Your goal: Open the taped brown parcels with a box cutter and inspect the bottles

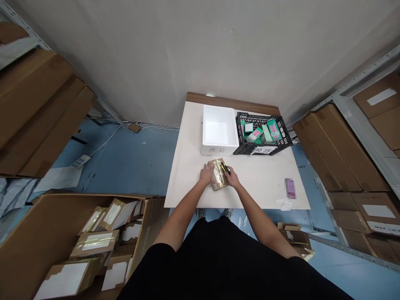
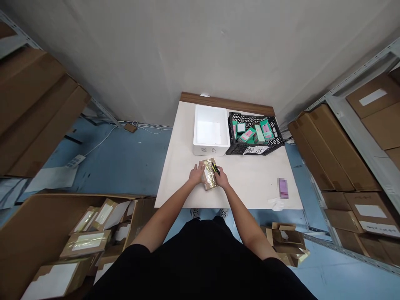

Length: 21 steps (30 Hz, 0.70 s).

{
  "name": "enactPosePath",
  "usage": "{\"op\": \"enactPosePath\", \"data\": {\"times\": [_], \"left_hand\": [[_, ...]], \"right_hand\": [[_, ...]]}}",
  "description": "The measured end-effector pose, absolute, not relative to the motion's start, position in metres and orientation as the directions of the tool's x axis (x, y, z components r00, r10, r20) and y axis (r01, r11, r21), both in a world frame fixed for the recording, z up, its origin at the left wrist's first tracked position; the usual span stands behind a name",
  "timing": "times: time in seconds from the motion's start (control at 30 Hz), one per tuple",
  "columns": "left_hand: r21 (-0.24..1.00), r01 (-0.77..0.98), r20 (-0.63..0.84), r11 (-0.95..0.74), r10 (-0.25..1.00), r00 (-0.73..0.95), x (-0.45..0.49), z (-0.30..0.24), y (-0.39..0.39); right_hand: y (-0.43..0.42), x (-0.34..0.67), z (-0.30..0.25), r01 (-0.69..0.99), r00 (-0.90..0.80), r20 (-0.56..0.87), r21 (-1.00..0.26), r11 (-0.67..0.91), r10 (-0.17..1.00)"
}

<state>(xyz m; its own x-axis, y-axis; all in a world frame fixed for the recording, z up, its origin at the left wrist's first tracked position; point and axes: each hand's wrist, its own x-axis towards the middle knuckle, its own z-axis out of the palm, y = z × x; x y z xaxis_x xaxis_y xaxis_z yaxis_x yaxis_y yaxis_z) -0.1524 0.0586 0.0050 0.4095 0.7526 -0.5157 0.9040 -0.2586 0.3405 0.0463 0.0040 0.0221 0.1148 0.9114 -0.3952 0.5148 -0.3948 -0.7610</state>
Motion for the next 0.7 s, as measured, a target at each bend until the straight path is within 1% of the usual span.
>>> {"op": "enactPosePath", "data": {"times": [0.07,0.17,0.27,0.33,0.53,0.7], "left_hand": [[0.335,0.924,-0.53,-0.184,0.774,0.346,-0.141,0.005,0.049],[0.388,0.918,-0.54,-0.08,0.787,0.297,-0.129,0.002,0.042],[0.464,0.886,-0.543,0.0,0.79,0.284,-0.127,-0.002,0.042],[0.48,0.877,-0.55,0.027,0.788,0.277,-0.128,-0.005,0.043],[0.442,0.897,-0.572,0.016,0.775,0.268,-0.129,-0.007,0.044],[0.406,0.914,-0.595,0.014,0.763,0.252,-0.129,-0.005,0.045]], "right_hand": [[0.02,0.044,0.027,0.649,0.095,-0.365,-0.683,-0.335,0.926],[0.036,0.037,0.033,0.756,0.067,-0.374,-0.586,-0.292,0.925],[0.043,0.031,0.035,0.771,0.061,-0.4,-0.563,-0.298,0.915],[0.044,0.028,0.035,0.768,0.06,-0.407,-0.564,-0.302,0.912],[0.047,0.029,0.038,0.839,0.015,-0.448,-0.48,-0.255,0.894],[0.046,0.033,0.039,0.853,0.03,-0.482,-0.445,-0.274,0.876]]}}
